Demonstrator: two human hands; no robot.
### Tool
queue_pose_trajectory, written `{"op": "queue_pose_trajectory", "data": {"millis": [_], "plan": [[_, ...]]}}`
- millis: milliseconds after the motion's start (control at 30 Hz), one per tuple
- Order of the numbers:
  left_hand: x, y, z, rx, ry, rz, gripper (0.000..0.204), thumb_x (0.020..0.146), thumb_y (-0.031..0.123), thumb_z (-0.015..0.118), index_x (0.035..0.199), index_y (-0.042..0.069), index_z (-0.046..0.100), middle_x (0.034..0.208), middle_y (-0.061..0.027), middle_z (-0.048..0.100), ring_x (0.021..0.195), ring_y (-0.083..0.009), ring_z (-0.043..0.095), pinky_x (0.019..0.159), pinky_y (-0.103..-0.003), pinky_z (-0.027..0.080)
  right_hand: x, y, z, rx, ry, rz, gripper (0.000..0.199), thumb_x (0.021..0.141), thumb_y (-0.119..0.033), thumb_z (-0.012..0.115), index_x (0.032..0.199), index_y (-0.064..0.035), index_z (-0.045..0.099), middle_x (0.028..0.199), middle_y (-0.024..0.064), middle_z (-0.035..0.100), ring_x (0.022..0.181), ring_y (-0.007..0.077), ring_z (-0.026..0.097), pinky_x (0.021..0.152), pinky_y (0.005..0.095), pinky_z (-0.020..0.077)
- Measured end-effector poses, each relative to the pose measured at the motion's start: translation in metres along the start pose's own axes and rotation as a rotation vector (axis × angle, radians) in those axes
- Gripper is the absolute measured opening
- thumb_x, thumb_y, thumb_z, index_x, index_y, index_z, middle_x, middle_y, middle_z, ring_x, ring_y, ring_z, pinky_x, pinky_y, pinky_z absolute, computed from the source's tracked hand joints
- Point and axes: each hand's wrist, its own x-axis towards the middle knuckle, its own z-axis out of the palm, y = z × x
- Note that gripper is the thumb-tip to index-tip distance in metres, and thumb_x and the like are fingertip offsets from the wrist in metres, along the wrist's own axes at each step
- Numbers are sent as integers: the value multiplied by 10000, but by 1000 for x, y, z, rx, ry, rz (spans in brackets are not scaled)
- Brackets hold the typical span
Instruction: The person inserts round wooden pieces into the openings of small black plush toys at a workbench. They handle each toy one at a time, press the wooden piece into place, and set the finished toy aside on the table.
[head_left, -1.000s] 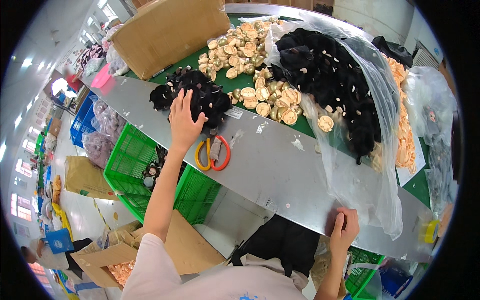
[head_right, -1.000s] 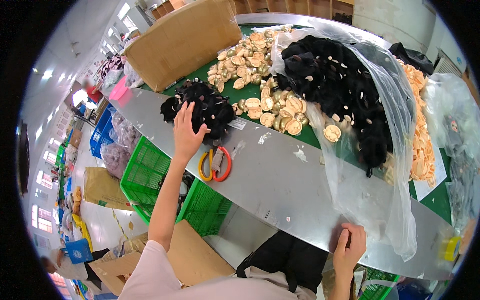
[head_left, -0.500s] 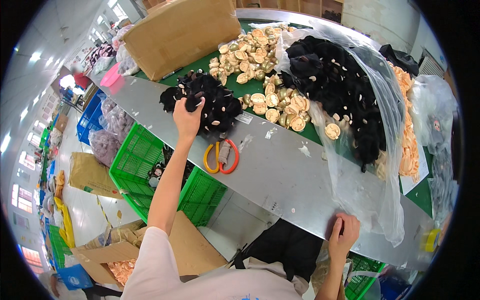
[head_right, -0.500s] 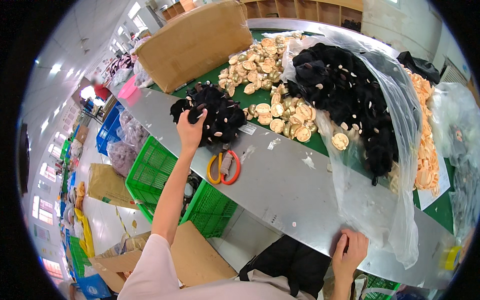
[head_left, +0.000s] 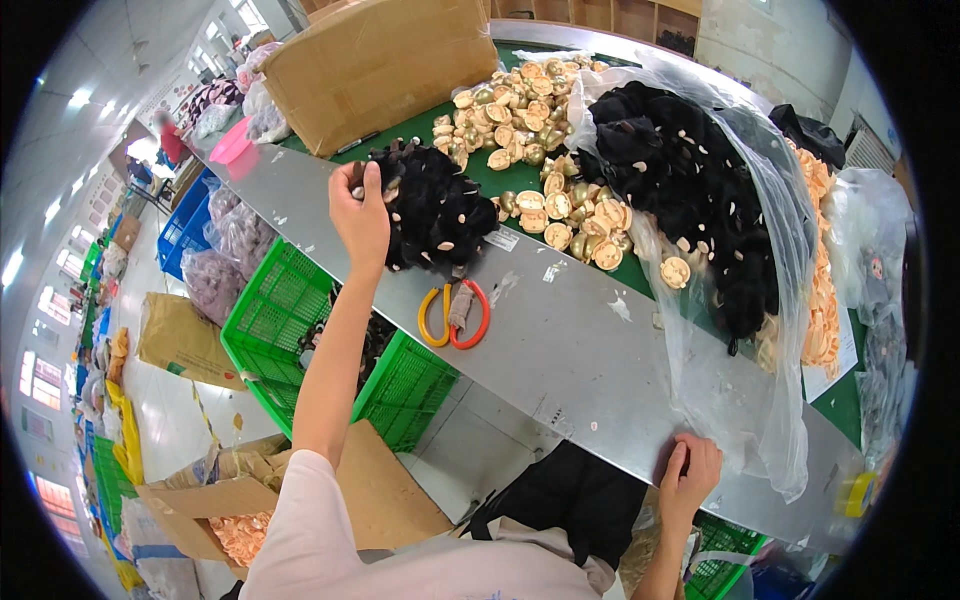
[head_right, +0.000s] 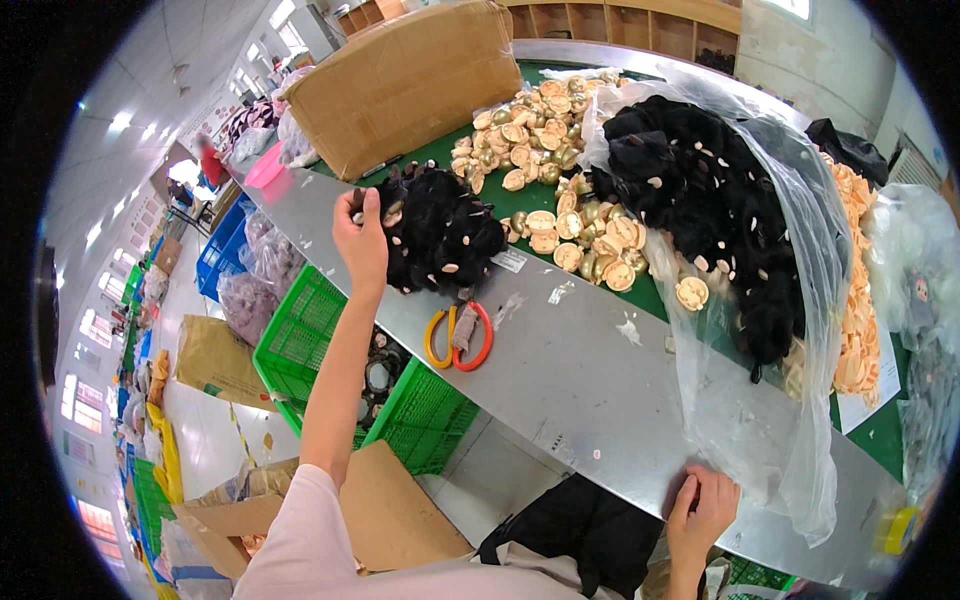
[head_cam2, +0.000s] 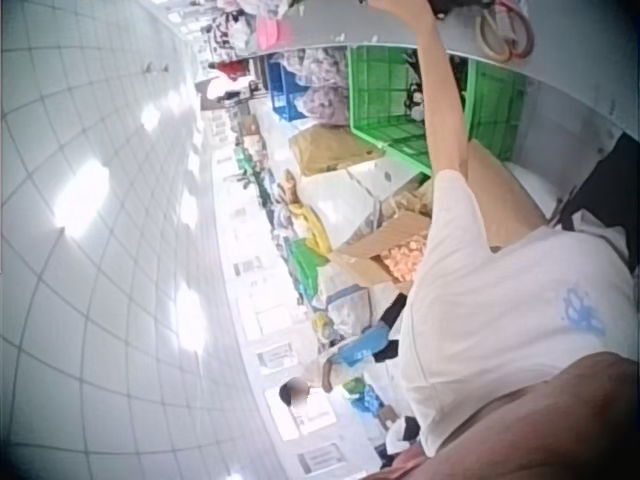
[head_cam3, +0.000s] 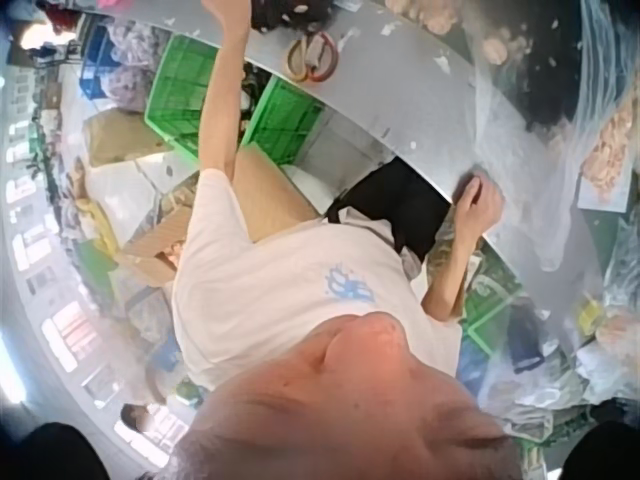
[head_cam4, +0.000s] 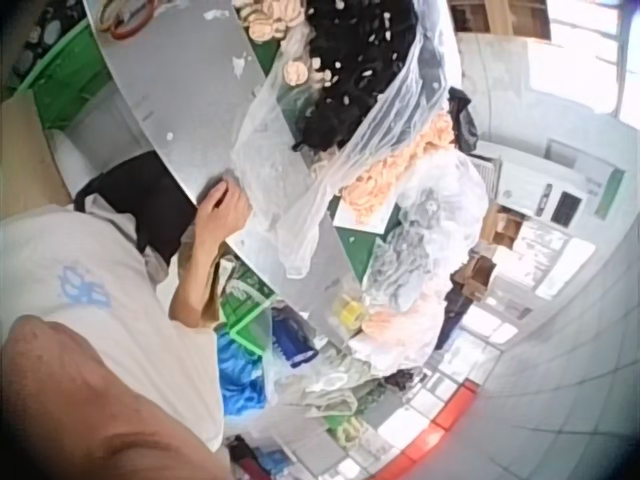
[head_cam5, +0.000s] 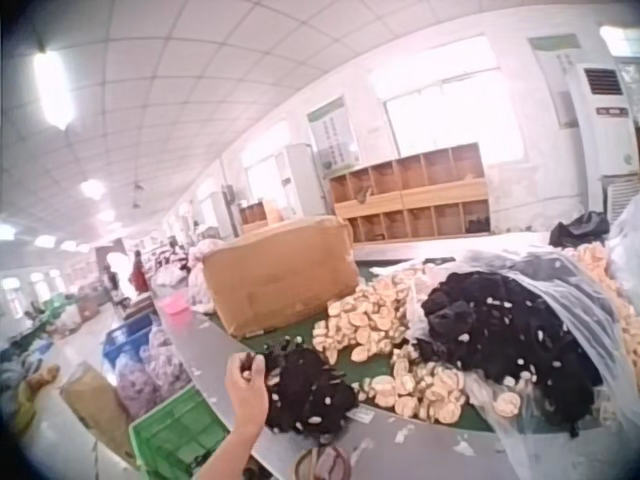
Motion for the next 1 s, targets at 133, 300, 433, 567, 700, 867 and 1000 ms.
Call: {"op": "queue_pose_trajectory", "data": {"millis": [133,300,433,567,700,867,1000], "plan": [[7,2,19,248,-94,558,300,859,141,689,1116,11,605,1121,-143,629,1055,-337,597,933,-424,467,0,0,0,-6,7,-5,73,885,-70,579,902,-31,639,816,113,589,763,309,535,727,409,399],[-33,-47,28,552,-572,383,581,876,326,677,1373,61,535,1461,-143,487,1378,-339,416,1129,-472,313,0,0,1,5,25,-2,70,878,-68,584,902,-33,640,804,111,577,751,304,525,717,409,394],[-32,-19,23,500,-459,434,677,871,320,675,1438,27,449,1468,-178,473,1358,-347,432,1136,-455,294,1,-3,0,-1,18,-15,70,868,-61,584,901,-37,641,795,109,569,738,305,518,707,411,391],[-33,26,42,356,-576,596,626,860,260,673,1403,21,470,1432,-198,503,1327,-349,467,1108,-458,329,1,2,-1,-27,38,-29,68,862,-58,586,897,-40,642,783,109,561,727,309,516,699,412,388],[-47,29,84,248,-773,641,497,832,184,677,1294,36,570,1258,-157,629,1200,-326,569,1027,-429,416,2,3,3,-14,13,1,63,864,-65,587,887,-37,639,781,115,567,727,315,524,699,418,389],[-67,-22,145,432,-906,385,575,822,221,695,1344,33,544,1301,-189,585,1220,-353,538,1012,-457,437,5,-2,-1,13,-7,31,67,862,-62,584,870,-25,640,783,125,585,719,323,531,704,423,397],[-75,-17,161,592,-921,341,557,796,231,706,1299,43,558,1177,-159,626,1150,-347,580,929,-473,456,4,2,0,2,10,7,67,833,-52,612,889,-28,639,755,99,562,699,300,522,685,408,383]]}}
